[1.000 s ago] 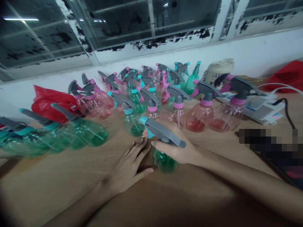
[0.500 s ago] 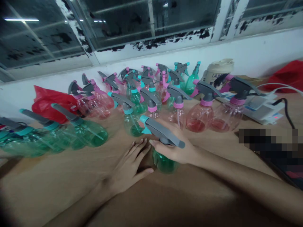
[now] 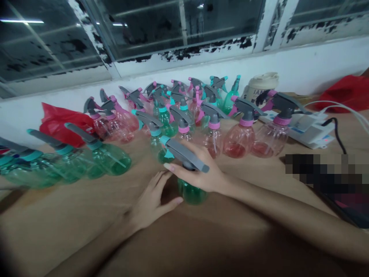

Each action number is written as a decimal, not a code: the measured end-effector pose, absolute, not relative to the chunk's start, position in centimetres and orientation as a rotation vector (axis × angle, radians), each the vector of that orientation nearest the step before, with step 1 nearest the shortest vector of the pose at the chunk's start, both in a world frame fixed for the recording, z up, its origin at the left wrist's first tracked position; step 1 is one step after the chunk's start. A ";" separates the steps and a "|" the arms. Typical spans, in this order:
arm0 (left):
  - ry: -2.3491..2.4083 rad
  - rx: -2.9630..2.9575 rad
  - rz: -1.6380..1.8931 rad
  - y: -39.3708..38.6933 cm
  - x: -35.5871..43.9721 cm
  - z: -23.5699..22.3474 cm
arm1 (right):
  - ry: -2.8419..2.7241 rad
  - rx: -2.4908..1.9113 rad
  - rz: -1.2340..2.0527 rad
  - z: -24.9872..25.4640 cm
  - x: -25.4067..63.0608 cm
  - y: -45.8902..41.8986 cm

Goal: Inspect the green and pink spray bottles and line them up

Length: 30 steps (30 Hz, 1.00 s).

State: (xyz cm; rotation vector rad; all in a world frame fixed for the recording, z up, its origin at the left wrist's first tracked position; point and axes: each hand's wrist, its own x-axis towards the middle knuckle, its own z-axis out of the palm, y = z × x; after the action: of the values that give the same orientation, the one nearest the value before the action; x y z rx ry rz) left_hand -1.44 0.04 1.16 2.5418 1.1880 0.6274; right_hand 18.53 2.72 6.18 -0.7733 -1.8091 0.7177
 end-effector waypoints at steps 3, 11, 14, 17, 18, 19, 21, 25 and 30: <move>1.257 2.531 0.672 0.0 -2.4 2.3 | -1.787 -0.725 0.681 6.3 17.1 2.8; 1.371 2.519 0.814 -1.8 -5.4 4.3 | -1.763 -0.664 0.548 6.6 12.0 2.7; 1.438 2.529 0.901 -3.0 -6.0 4.3 | -1.776 -0.605 0.511 6.7 10.0 2.3; 1.496 2.524 0.950 -4.1 -6.7 4.3 | -1.797 -0.563 0.488 6.8 8.5 1.8; 1.499 2.518 0.962 -4.4 -7.0 4.4 | -1.813 -0.563 0.484 6.8 8.2 1.6; 1.490 2.515 0.966 -4.6 -7.3 4.5 | -1.836 -0.564 0.485 6.8 8.0 1.4; 1.454 2.514 0.951 -4.9 -7.9 4.7 | -1.902 -0.567 0.501 6.8 8.0 1.1; 1.448 2.466 0.919 -4.6 -9.0 5.1 | -2.065 -0.596 0.516 6.9 9.3 0.6; 1.554 2.466 0.920 -2.8 -10.5 5.2 | -2.176 -0.751 0.343 8.8 12.4 1.3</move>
State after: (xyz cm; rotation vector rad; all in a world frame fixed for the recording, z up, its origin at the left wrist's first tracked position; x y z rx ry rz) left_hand -10.46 -2.84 5.19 2.4657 1.5544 0.9205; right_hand 12.37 1.30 8.77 -0.7511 -2.1761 0.3433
